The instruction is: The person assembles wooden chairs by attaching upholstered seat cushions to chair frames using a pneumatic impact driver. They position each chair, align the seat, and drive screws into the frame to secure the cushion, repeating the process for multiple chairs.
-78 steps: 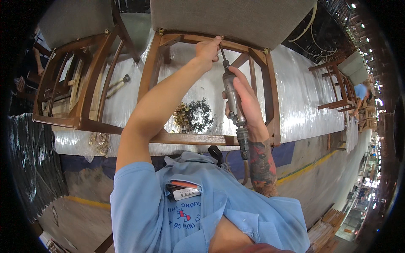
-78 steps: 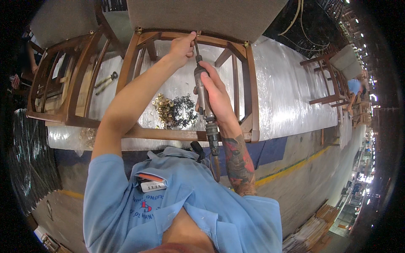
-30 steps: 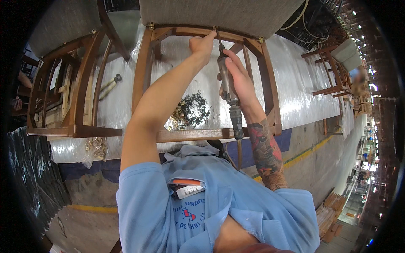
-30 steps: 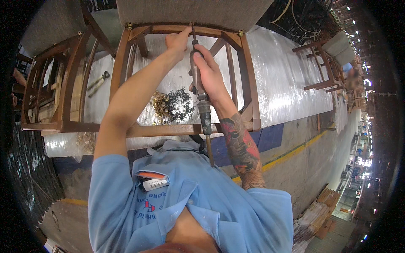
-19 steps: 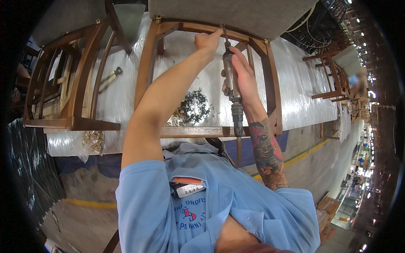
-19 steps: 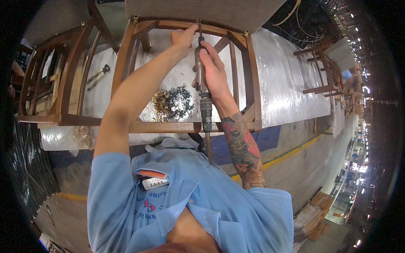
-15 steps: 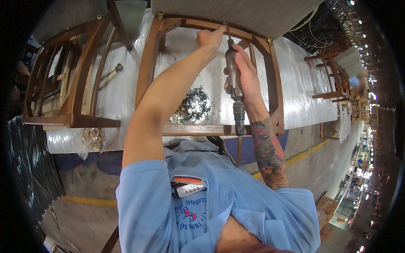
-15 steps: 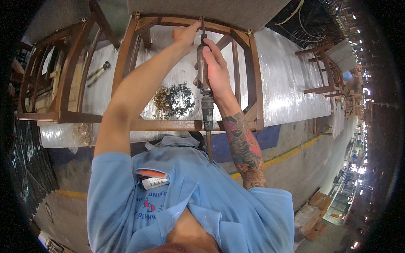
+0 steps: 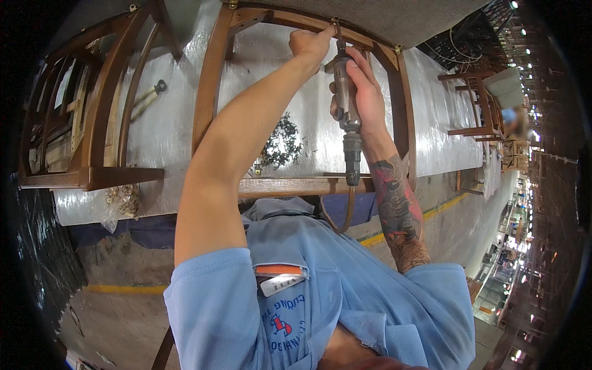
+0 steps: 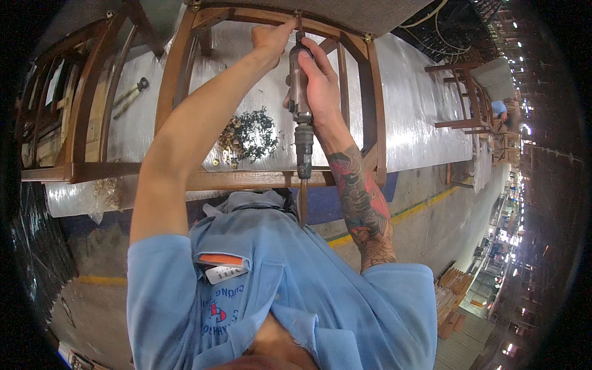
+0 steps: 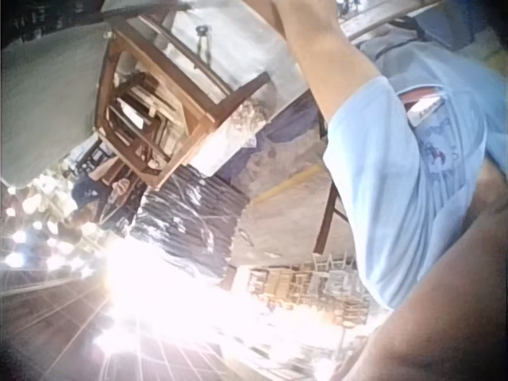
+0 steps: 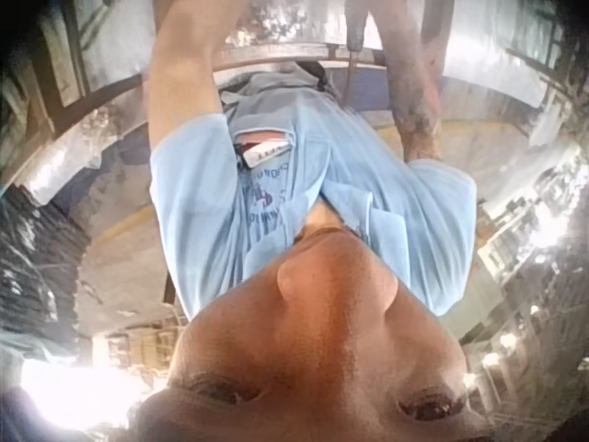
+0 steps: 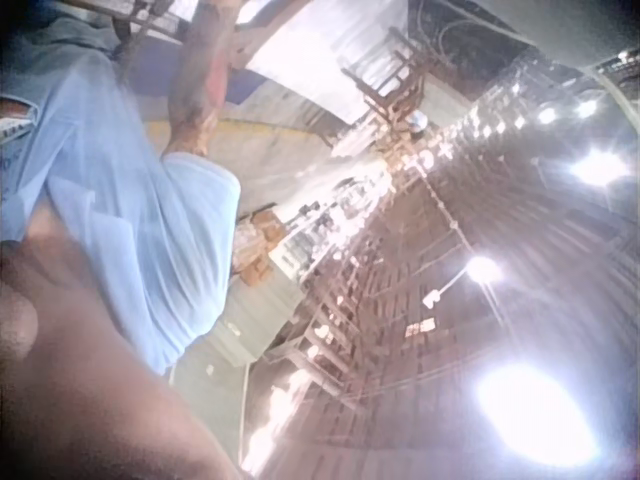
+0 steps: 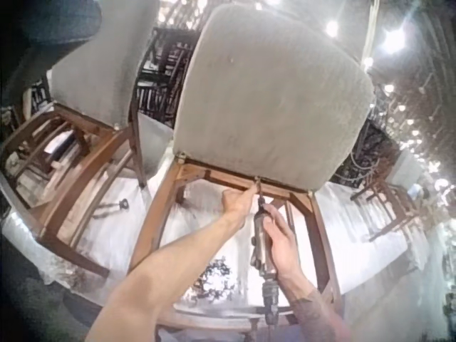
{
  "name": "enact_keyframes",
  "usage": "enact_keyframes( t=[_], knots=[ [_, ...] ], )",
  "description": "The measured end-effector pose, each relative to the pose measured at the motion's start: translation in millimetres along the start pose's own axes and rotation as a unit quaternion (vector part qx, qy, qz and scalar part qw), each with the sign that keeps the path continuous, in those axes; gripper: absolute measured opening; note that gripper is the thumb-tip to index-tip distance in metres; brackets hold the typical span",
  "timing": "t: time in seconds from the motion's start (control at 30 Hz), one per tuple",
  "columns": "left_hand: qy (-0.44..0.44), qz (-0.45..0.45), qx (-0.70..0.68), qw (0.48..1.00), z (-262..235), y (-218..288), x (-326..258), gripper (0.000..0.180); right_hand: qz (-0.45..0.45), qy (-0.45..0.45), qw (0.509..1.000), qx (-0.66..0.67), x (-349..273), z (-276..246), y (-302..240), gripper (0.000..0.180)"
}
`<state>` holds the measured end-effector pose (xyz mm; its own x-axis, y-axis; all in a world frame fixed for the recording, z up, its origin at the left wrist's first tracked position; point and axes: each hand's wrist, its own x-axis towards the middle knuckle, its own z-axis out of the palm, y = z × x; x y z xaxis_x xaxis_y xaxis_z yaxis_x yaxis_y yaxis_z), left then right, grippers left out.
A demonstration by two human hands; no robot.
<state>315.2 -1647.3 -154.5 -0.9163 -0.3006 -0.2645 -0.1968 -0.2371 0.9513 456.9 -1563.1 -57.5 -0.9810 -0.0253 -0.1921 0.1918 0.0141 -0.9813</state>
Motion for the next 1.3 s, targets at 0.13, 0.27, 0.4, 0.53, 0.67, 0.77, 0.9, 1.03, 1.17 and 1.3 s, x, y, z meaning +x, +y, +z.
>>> enact_keyframes(
  t=[0.13, 0.27, 0.4, 0.53, 0.67, 0.77, 0.9, 1.03, 1.17, 1.3],
  knots=[
    [-0.009, 0.001, 0.013, 1.0, -1.9, 3.2, -0.2, 0.04, -0.01, -0.004, 0.999, 0.036, 10.0, -5.2, 7.2, 0.042],
    [-0.024, -0.003, 0.026, 0.999, -5.3, 5.2, 3.3, 0.041, -0.011, -0.028, 1.0, 0.003, 9.4, -5.8, 2.6, 0.042],
    [-0.121, -0.07, -0.038, 0.989, -12.0, 15.9, -2.0, 0.033, -0.021, -0.039, 0.998, 0.052, 14.3, -11.5, 7.4, 0.044],
    [-0.343, -0.102, -0.111, 0.927, -35.2, 12.8, 13.1, 0.022, -0.021, -0.035, 0.999, 0.019, 11.6, -12.4, 7.4, 0.044],
    [-0.373, -0.17, -0.097, 0.907, -40.0, 11.7, 24.2, 0.01, -0.029, -0.04, 0.999, 0.015, 16.5, -18.8, 12.2, 0.043],
    [-0.36, -0.195, -0.07, 0.91, -49.6, 11.5, 33.7, 0.018, -0.015, -0.047, 0.998, 0.028, 5.4, -14.9, 4.5, 0.045],
    [-0.37, -0.13, 0.043, 0.919, -48.1, 34.7, 2.3, 0.023, -0.034, -0.058, 0.997, 0.048, 3.2, -37.0, 3.8, 0.051],
    [-0.399, -0.14, 0.016, 0.906, -57.4, 27.9, 20.8, 0.027, -0.014, -0.052, 0.999, 0.001, -21.4, -36.7, 0.5, 0.053],
    [-0.389, -0.151, -0.015, 0.908, -50.8, 21.5, 19.8, 0.026, -0.036, -0.044, 0.997, -0.054, -41.3, -41.2, 11.2, 0.054],
    [-0.377, -0.172, -0.057, 0.908, -51.0, 17.1, 27.2, 0.025, -0.029, -0.062, 0.994, -0.086, -60.8, -39.5, 8.5, 0.055]
  ],
)
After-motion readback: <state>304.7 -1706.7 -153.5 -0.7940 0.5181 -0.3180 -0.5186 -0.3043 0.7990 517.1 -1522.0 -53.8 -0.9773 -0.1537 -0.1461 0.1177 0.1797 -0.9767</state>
